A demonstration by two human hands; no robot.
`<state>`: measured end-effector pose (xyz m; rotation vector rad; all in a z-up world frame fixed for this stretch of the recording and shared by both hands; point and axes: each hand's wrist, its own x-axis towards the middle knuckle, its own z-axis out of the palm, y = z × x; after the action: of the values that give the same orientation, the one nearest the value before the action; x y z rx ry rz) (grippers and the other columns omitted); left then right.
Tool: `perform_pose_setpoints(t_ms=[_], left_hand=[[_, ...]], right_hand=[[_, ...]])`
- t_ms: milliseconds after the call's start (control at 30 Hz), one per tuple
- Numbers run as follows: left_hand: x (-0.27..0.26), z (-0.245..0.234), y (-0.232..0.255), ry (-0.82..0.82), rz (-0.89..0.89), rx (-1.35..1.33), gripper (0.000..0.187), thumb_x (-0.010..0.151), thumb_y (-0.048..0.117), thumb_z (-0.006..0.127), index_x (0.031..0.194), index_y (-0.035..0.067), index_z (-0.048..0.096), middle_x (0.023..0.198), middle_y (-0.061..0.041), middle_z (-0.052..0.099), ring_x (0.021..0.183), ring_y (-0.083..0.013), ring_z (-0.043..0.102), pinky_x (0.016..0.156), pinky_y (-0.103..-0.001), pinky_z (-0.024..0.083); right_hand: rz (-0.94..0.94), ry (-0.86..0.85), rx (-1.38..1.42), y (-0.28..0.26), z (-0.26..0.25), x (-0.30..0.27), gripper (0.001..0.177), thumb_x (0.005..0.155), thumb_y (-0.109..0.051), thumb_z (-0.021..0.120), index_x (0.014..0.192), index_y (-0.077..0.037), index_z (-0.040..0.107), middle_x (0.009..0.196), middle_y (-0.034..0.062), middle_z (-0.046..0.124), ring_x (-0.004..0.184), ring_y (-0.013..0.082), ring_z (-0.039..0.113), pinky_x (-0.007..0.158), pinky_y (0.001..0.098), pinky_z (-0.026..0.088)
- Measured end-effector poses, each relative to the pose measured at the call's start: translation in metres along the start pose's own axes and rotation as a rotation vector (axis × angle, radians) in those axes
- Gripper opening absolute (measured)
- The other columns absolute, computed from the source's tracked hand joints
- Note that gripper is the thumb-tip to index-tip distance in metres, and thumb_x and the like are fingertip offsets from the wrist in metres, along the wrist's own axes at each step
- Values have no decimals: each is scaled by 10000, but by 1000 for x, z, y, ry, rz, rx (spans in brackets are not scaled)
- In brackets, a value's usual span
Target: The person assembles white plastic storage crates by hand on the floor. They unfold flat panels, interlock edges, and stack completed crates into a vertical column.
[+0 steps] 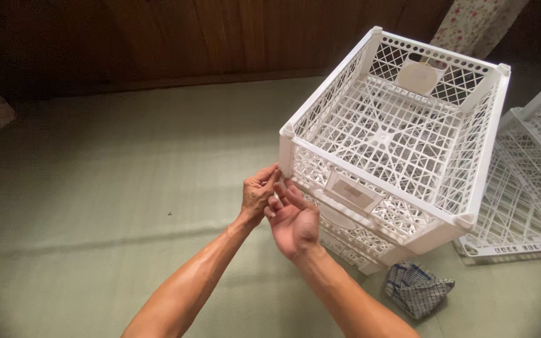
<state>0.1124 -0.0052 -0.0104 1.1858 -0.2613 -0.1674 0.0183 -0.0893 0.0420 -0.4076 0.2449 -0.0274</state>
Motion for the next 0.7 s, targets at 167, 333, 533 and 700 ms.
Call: perform_pose_setpoints(t_ms=[167,333,533,700], left_hand=[[0,-3,-2,56,-96,111,398,972,273,656,1287,36,710,902,-50,734,563,-56,551,385,-247,454],[6,-4,-12,26,80,127,375,1012,239,673,1295,-4,708,1095,-50,769,917,-70,666,790,-217,546],[9,-8,-15,6,97,179,378,1001,256,664,1291,18,709,1163,-68,745,980,-106,676,854,-261,551],[7,-7,1,28,254,488,377,968,287,705,1243,33,753,1267,-129,695,1064,-187,660,928,-331,502]], right_hand=[[-20,64,50,1,-8,2,527,886,-154,629,1390,-56,507,1072,47,578,827,156,530,747,311,448],[-7,58,99,-2,-15,9,393,940,-170,567,1310,-40,549,1064,51,604,808,175,537,744,330,447],[-31,90,-22,2,-16,7,407,971,-209,502,1352,-76,553,1076,42,604,809,164,549,729,325,446],[-61,62,-96,-1,-16,5,446,983,-222,466,1398,-69,530,1108,44,611,780,146,538,672,302,425]])
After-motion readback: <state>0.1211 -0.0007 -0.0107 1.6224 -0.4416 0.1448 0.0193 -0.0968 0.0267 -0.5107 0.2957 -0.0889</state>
